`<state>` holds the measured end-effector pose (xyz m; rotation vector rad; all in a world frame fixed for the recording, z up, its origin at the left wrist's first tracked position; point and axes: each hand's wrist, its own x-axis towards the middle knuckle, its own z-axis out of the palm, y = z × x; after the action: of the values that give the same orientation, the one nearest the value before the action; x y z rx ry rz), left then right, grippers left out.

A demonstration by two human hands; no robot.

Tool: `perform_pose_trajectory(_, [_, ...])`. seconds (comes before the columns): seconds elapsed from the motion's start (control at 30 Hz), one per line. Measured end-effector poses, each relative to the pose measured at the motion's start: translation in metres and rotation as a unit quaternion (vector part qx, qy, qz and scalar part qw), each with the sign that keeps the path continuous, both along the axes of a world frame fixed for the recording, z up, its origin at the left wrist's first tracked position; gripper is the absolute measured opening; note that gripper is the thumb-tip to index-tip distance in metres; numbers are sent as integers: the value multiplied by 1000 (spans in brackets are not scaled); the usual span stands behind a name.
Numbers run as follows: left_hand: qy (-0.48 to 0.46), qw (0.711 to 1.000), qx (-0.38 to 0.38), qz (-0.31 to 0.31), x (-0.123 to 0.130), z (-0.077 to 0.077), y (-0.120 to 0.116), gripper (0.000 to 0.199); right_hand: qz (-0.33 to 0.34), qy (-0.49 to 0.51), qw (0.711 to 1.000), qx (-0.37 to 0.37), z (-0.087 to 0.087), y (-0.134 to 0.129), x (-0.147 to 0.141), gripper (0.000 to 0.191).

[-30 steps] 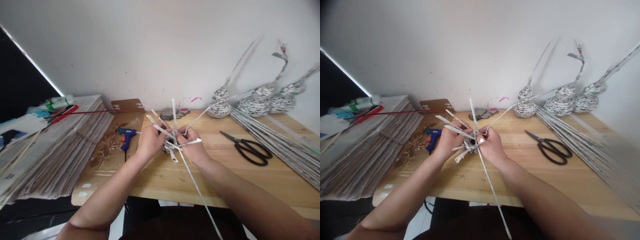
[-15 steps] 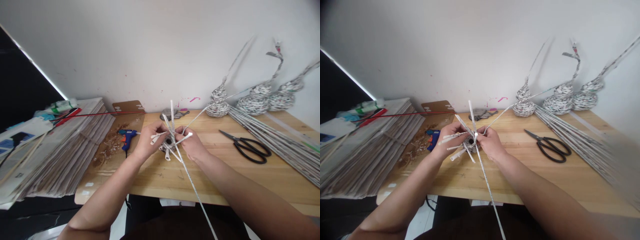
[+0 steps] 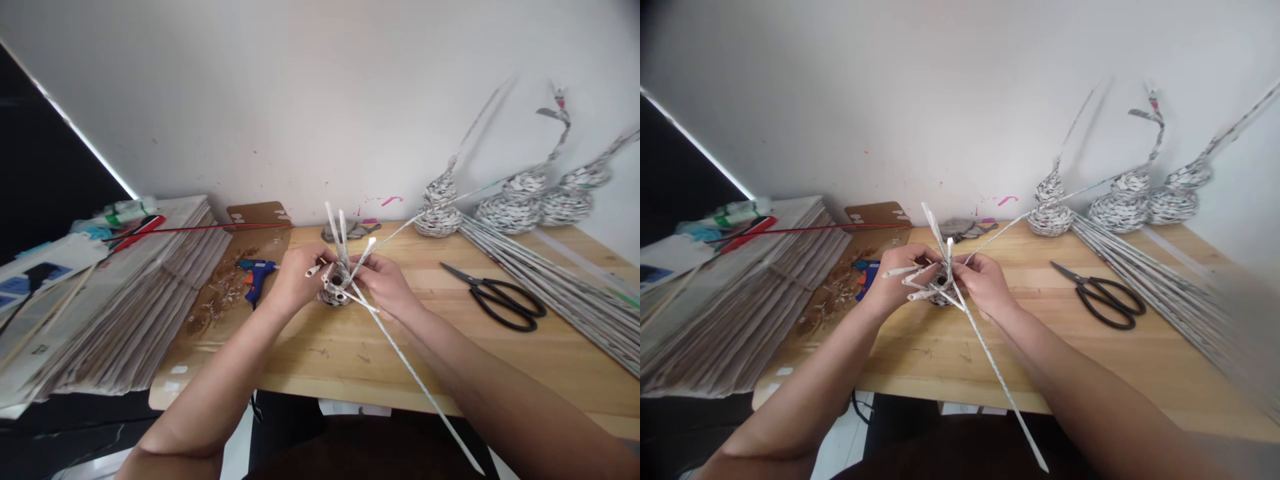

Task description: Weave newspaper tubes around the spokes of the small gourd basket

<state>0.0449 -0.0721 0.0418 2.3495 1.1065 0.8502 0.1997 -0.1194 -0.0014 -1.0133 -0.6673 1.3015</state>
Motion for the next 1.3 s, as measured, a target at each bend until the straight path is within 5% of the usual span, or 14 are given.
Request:
perform_pose_trajectory(0.43, [0,999,-30,-19,5,3,6,7,18,-17,1000,12,-6,0,0,33])
perform_pose_trajectory(0.87, [-26,999,10,-20,10,3,-8,7,-53,-242,968,33,3,-3,10,27])
perform_pose_trajectory(1.17, [-52,995,-65,-54,19,1,9,5,-27,-154,987,22,7,3,22,32])
perform_pose_trajectory(1.3, [-104,983,-145,-36,25,-11,16,30,-19,-94,995,-11,13,2,19,35])
